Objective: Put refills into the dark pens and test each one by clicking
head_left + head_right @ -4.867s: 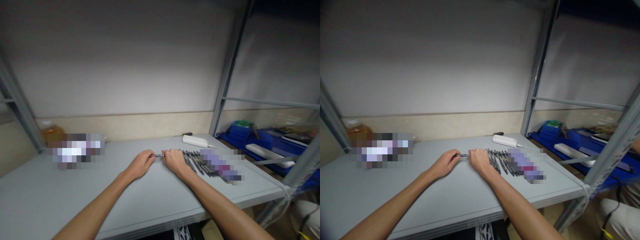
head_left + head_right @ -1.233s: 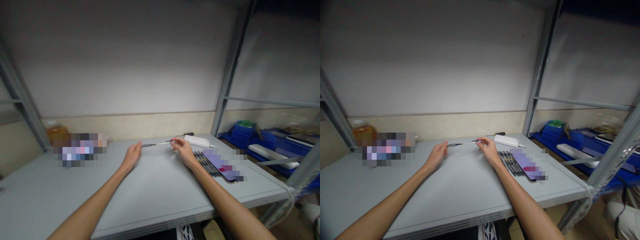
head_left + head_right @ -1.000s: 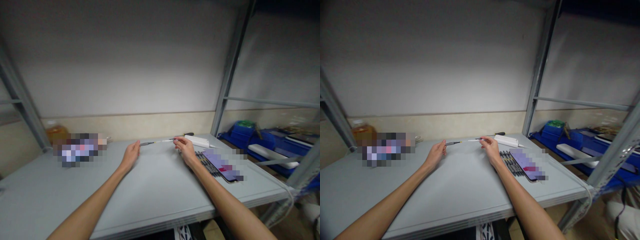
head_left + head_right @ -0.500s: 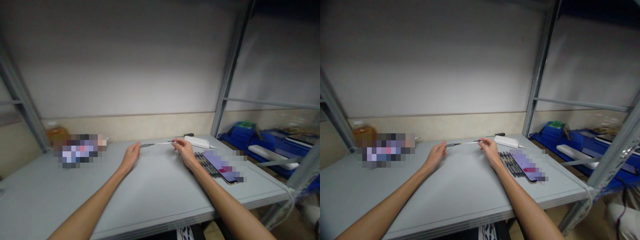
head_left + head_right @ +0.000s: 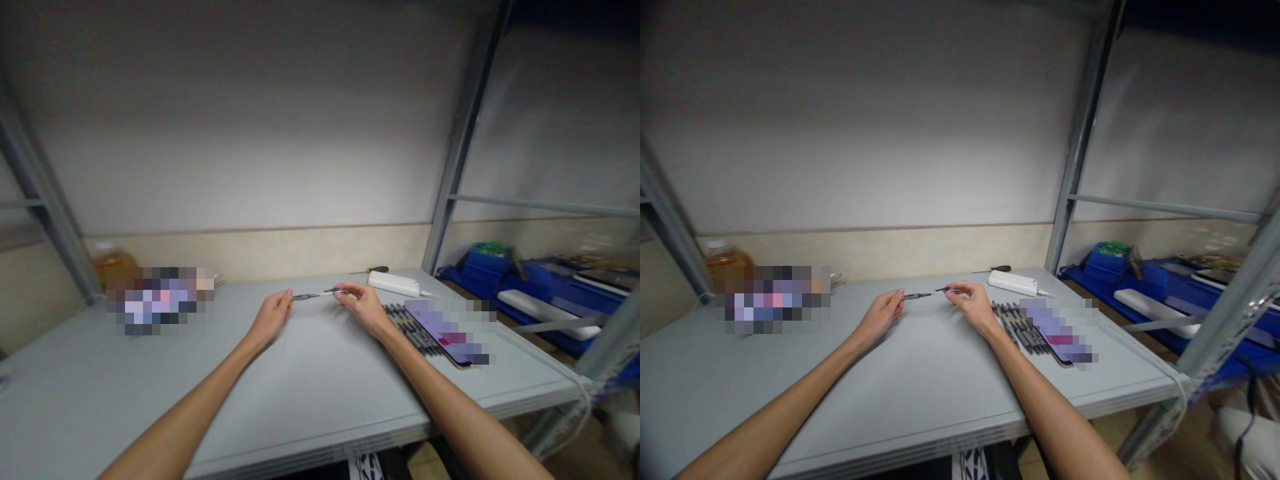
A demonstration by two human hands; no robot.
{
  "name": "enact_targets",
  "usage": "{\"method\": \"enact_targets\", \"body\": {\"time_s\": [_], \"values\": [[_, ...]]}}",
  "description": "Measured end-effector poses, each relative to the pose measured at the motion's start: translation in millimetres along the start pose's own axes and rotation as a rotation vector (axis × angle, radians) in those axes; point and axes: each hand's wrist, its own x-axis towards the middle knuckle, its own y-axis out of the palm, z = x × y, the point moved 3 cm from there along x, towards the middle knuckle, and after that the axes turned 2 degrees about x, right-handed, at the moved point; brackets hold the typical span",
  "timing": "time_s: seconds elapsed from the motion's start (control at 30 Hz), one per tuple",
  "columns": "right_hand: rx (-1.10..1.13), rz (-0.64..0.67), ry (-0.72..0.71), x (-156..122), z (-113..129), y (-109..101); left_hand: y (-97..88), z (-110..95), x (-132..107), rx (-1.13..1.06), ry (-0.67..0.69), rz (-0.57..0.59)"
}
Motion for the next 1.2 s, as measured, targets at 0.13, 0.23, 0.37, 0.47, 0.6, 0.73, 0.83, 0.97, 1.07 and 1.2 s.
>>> {"method": "enact_targets", "body": {"time_s": [0.13, 0.23, 0.37, 0.47, 0.6, 0.73, 0.83, 0.97, 1.07, 1.2], "values": [[-0.062, 0.009, 0.011, -1.0, -0.2, -0.4, -3.2, -6.4, -1.8, 0.025, 0.059, -0.003], [-0.188, 0.052, 0.01, -2.7, 1.2, 1.7, -6.1, -7.5, -1.6, -0.013, 0.081, -0.012], [-0.358, 0.114, 0.055, -5.0, 0.5, 5.2, -6.0, -8.3, -1.5, -0.146, 0.049, -0.027], [-0.337, 0.116, 0.067, -4.1, 0.9, 4.5, -4.9, -10.2, -1.4, -0.257, -0.001, -0.054], [-0.195, 0.097, -0.028, -1.8, 6.0, 1.1, -4.6, -10.3, -0.6, -0.347, -0.072, -0.094], [-0.255, 0.135, -0.058, -3.0, 7.8, 1.6, -4.3, -9.2, -0.3, -0.38, -0.088, -0.09], [-0.346, 0.167, -0.009, -5.5, 6.4, 4.0, -3.9, -10.2, -0.9, -0.379, -0.08, -0.073], [-0.423, 0.23, 0.082, -8.3, 3.3, 6.9, -4.2, -10.7, -0.7, -0.392, -0.092, -0.078], [-0.369, 0.204, 0.013, -7.4, 5.3, 6.0, -5.0, -8.8, 0.2, -0.414, -0.116, -0.093], [-0.27, 0.179, -0.079, -6.2, 8.6, 4.6, -6.1, -5.7, 0.4, -0.438, -0.142, -0.12]]}}
